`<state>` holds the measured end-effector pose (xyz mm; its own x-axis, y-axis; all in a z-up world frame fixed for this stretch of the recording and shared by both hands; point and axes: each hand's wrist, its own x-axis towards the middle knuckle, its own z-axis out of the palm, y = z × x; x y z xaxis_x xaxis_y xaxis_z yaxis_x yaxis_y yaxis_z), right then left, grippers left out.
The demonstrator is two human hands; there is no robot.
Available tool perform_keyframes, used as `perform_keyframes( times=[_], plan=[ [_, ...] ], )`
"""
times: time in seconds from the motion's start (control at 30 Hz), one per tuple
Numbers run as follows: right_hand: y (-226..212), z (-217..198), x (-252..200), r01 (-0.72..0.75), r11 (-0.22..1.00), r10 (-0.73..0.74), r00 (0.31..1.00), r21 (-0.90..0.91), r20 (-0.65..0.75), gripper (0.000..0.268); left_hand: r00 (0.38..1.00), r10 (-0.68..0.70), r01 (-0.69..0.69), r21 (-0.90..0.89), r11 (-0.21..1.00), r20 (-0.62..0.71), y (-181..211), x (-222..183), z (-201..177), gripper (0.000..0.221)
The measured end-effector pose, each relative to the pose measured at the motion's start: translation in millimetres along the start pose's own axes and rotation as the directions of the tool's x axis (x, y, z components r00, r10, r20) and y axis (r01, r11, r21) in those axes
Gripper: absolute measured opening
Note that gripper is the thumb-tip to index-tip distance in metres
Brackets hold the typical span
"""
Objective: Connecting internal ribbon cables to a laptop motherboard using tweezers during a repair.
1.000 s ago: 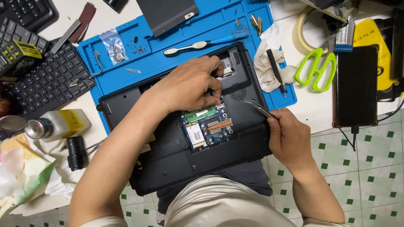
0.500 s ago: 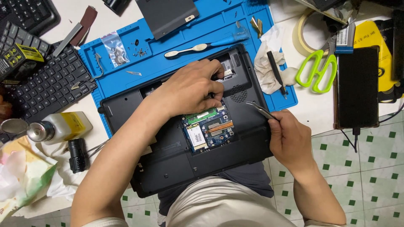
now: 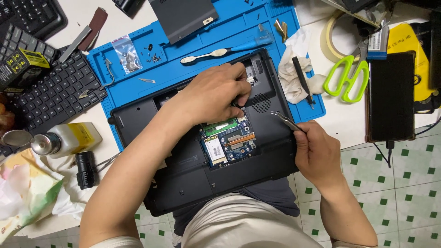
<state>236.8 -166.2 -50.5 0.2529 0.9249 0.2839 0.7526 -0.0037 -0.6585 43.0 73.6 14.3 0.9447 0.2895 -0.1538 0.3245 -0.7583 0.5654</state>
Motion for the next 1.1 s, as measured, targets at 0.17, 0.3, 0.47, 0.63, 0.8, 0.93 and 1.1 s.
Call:
perform_keyframes(
  times=[0.17, 0.3, 0.47, 0.63, 0.8, 0.93, 1.1],
  plan=[
    [3, 1, -2, 0.001, 1.0, -0.001, 1.0, -0.008, -0.006, 0.017, 0.999, -0.049, 0.049, 0.017, 0.999, 0.014, -1, 7, 3, 0.026],
    [3, 3, -4, -0.012, 1.0, 0.012, 1.0, -0.018, -0.017, 0.016, 0.999, -0.049, 0.047, 0.071, 0.996, 0.022, -8, 14, 11, 0.027],
    [5, 3, -3, -0.007, 1.0, 0.008, 1.0, 0.013, -0.018, 0.016, 1.0, -0.008, 0.008, 0.058, 0.998, 0.006, -13, 15, 11, 0.029],
    [9, 5, -7, -0.012, 0.998, 0.013, 0.999, 0.055, -0.029, 0.016, 0.999, 0.036, -0.036, 0.009, 0.999, -0.015, -5, -3, -4, 0.025],
    [9, 4, -8, -0.04, 0.997, 0.042, 0.999, 0.062, -0.021, 0.018, 0.979, 0.173, -0.167, 0.06, 0.984, -0.104, -9, -15, 1, 0.008],
    [8, 5, -8, -0.041, 0.997, 0.042, 0.999, 0.061, -0.018, 0.018, 0.974, 0.196, -0.185, 0.103, 0.977, -0.111, -8, -15, 6, 0.007],
    [10, 6, -11, -0.07, 0.996, 0.071, 0.997, 0.064, -0.013, 0.019, 0.964, 0.24, -0.216, 0.194, 0.957, -0.11, -16, -9, 18, 0.007]
  ],
)
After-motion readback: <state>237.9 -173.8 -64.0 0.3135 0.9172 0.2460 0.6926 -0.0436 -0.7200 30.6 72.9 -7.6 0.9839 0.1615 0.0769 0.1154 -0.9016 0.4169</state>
